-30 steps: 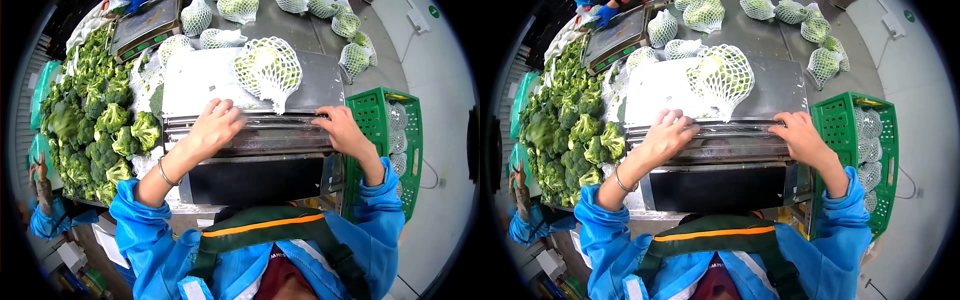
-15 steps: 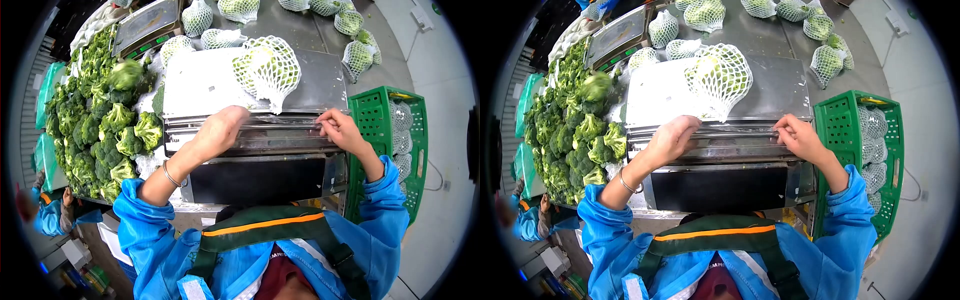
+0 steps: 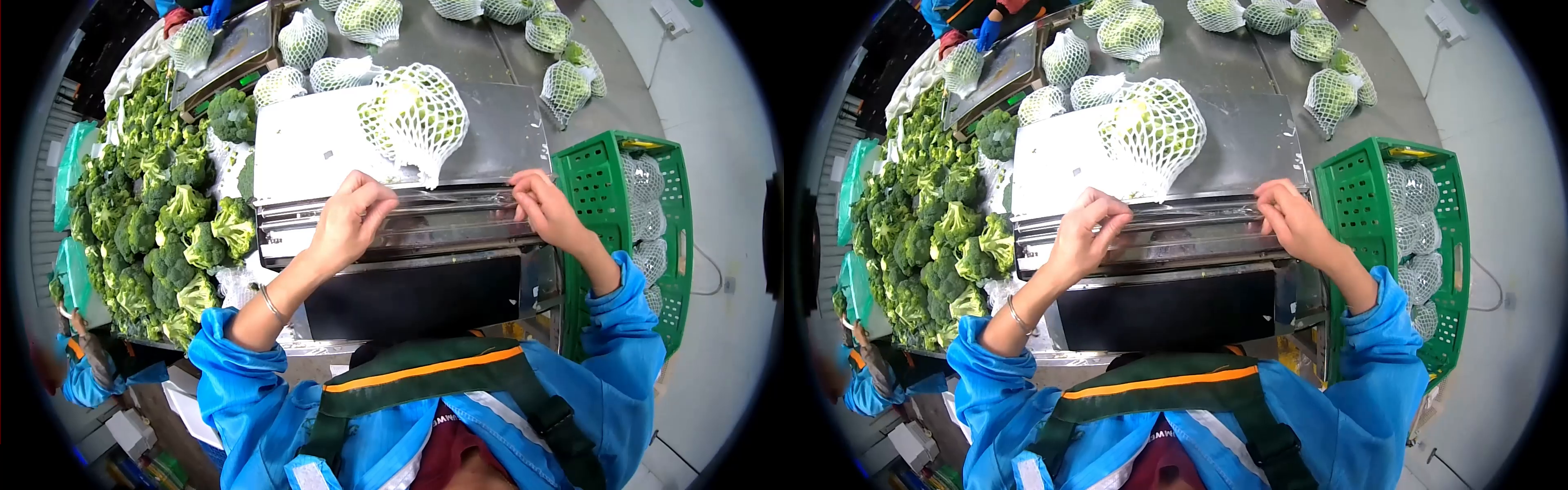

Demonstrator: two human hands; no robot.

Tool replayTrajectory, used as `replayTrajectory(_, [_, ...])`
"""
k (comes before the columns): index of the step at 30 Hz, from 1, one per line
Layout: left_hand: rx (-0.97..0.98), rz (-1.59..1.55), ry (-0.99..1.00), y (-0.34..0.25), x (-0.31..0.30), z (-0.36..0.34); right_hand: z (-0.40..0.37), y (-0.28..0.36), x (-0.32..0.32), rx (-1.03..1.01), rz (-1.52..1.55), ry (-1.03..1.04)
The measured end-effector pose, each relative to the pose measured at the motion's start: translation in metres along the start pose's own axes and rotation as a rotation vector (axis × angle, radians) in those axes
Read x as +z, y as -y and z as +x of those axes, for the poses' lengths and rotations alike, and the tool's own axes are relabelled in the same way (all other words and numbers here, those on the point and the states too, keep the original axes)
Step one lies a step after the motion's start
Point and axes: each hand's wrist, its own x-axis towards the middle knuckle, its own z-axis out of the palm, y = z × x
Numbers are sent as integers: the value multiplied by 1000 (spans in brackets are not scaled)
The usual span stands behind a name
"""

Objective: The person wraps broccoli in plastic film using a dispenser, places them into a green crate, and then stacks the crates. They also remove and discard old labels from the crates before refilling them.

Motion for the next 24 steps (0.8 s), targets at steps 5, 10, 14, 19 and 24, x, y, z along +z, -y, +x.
replayTrajectory(5, [144,266,84,-7,7,14,11,8,-8,27,99,53])
replayTrajectory(10, [266,388,70,3,13,16,8,2,-1,-407,-499,88])
replayTrajectory(14, [266,279,-62,-12,10,-17,-20,4,6,-393,-488,19])
replayTrajectory(19, [248,246,-68,-16,11,-11,-25,0,16,-329,-344,-179])
replayTrajectory(24, [155,111,-28,-10,12,9,10,16,26,-100,-68,0])
